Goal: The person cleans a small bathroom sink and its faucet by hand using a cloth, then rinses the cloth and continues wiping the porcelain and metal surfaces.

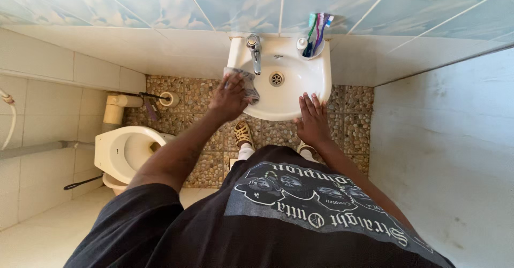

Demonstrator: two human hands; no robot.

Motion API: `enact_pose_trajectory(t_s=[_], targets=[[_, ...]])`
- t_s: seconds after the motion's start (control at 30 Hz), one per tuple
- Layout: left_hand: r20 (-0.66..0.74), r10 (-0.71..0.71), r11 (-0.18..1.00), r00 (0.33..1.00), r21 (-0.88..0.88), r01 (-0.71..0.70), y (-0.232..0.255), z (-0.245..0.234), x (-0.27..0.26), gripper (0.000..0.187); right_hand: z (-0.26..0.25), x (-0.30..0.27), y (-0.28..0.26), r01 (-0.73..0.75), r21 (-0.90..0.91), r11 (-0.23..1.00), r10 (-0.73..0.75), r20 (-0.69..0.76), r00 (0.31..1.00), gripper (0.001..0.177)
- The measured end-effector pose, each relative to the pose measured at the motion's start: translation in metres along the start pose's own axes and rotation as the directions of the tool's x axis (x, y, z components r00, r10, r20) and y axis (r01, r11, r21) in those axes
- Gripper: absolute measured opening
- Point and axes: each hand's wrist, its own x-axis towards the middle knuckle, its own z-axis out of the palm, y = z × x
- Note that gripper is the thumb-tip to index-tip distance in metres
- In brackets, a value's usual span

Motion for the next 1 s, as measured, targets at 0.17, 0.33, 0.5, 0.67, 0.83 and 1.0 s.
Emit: enact_pose_trajectory(t_s=[0.17, 0.33, 0.5, 0.67, 0.83, 1.0], targets=[[0.981, 0.124, 0.969, 0.147, -0.152, 0.196, 0.080, -0.026, 0.022, 0.035, -0.010, 0.000, -0.005, -0.045, 0.025, 0.999, 0.043, 0.072, 0.996, 0.073], [0.757, 0.082, 0.743, 0.648, -0.480, 0.467, 0.113, -0.013, 0.011, 0.027, -0.029, -0.004, 0.004, -0.108, 0.229, 0.967, 0.103, 0.034, 0.994, 0.079], [0.776, 0.054, 0.912, 0.628, -0.294, 0.285, 0.028, 0.000, -0.011, 0.034, -0.063, -0.032, 0.016, -0.280, 0.242, 0.929, 0.317, -0.131, 0.939, 0.064], [0.940, 0.127, 0.918, 0.318, -0.232, 0.320, 0.061, 0.000, 0.001, 0.043, -0.101, -0.066, 0.020, -0.595, 0.519, 0.613, 0.650, 0.096, 0.754, 0.070], [0.743, -0.081, 0.747, 0.664, -0.396, 0.534, 0.172, 0.036, 0.022, 0.049, -0.077, -0.087, 0.035, -0.549, 0.461, 0.697, 0.599, 0.046, 0.799, 0.072], [0.710, -0.217, 0.563, 0.670, -0.470, 0.680, 0.222, 0.104, 0.058, 0.051, -0.048, -0.092, 0.051, -0.493, 0.349, 0.797, 0.508, 0.054, 0.860, 0.068]])
